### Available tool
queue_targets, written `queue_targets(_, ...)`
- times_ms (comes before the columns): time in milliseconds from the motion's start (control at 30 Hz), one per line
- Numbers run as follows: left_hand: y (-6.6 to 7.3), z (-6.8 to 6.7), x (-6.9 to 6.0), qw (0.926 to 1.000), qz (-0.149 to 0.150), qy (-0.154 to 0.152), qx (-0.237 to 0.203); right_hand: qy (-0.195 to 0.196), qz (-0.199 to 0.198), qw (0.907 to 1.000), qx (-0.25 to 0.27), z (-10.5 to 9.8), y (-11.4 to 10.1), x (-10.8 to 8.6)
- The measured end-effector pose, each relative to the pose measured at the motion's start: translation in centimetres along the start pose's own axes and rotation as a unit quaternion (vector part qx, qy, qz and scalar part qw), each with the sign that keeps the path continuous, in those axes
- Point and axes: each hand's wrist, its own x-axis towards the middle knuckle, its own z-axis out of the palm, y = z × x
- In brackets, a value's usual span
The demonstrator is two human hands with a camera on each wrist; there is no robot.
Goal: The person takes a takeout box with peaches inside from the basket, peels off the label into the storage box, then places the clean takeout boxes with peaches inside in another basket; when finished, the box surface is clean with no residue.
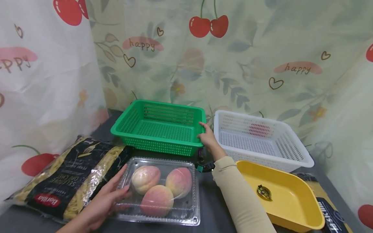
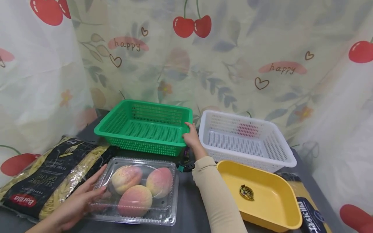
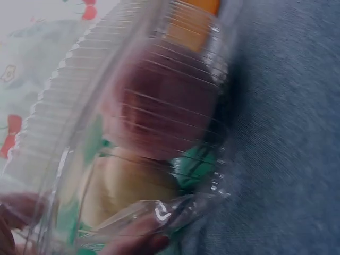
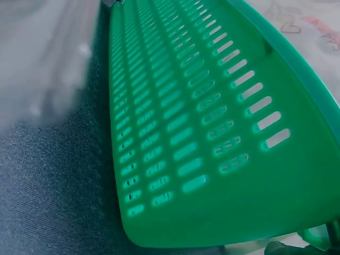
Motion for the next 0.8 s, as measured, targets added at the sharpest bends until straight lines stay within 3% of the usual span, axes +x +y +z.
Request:
queue_targets(267,-0.3,0.0,-0.6,0.9979,0.024,0.056,0.024,-0.005,0.008,0.9999,-0.003,-0.1,0.2,-0.1)
queue_targets(467,-0.1,-0.3,-1.1,0.9968,0.016,0.078,-0.002,-0.009,0.002,0.9999,-0.006,-0.1,0.3,-0.1)
queue_targets(667,1.9,-1.2,-1.9,0.9968,0.015,0.075,-0.021,-0.008,0.001,1.0000,-0.005,-0.2,0.3,-0.2)
queue_targets(800,3.8,-1.7,-2.5,0.9968,0.040,0.057,-0.040,-0.001,-0.001,1.0000,-0.008,0.0,0.2,0.0)
